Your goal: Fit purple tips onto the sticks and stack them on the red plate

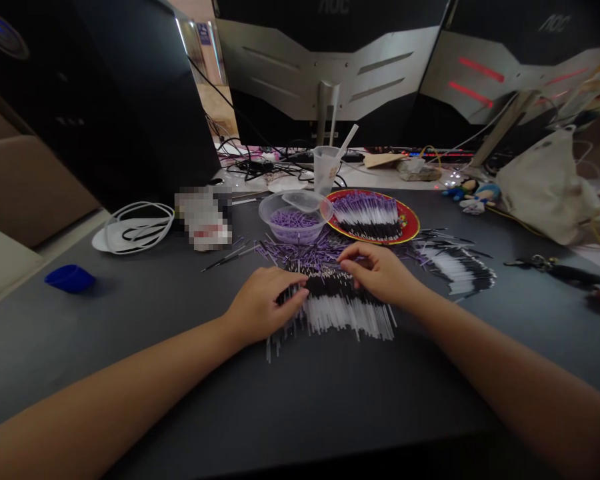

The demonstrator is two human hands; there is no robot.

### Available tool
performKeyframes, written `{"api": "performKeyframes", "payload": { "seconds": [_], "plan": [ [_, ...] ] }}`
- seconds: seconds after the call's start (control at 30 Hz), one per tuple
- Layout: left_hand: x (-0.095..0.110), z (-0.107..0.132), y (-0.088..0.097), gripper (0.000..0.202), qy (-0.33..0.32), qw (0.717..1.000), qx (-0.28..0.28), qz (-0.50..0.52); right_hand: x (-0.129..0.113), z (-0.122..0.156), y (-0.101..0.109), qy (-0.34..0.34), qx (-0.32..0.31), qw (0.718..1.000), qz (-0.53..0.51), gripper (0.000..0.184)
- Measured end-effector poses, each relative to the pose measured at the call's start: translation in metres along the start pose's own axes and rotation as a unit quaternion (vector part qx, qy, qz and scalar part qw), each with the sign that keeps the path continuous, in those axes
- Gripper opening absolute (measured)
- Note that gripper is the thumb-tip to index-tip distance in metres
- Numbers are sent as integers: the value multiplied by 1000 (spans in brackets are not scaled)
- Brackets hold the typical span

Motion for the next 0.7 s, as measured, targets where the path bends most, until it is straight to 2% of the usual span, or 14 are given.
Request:
{"api": "performKeyframes", "payload": {
  "seconds": [0.07,0.17,0.33,0.53,0.7],
  "plan": [
    [-3,0,0,28,14,1000,10,12,-7,3,-16,-3,-30,998,-51,9],
    [0,0,-1,29,-8,1000,14,23,-17,6,-33,-5,-55,993,-102,6],
    [6,-1,-1,16,-36,999,-5,22,-21,7,-41,-1,-59,990,-127,5],
    [5,-2,-1,18,-35,999,-10,27,-21,9,-38,32,-36,998,-46,7],
    [6,-1,-3,18,-50,998,-21,22,-33,15,-36,111,-11,991,71,9]
  ]
}}
Point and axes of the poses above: each hand's wrist, its own z-axis away from the middle knuckle, its own y-axis out of the back of the hand, x = y × z, the point moved 6 cm from there along -z, towards the middle knuckle, and after that the axes turned 11 degrees about -x, right-handed, at the moved point
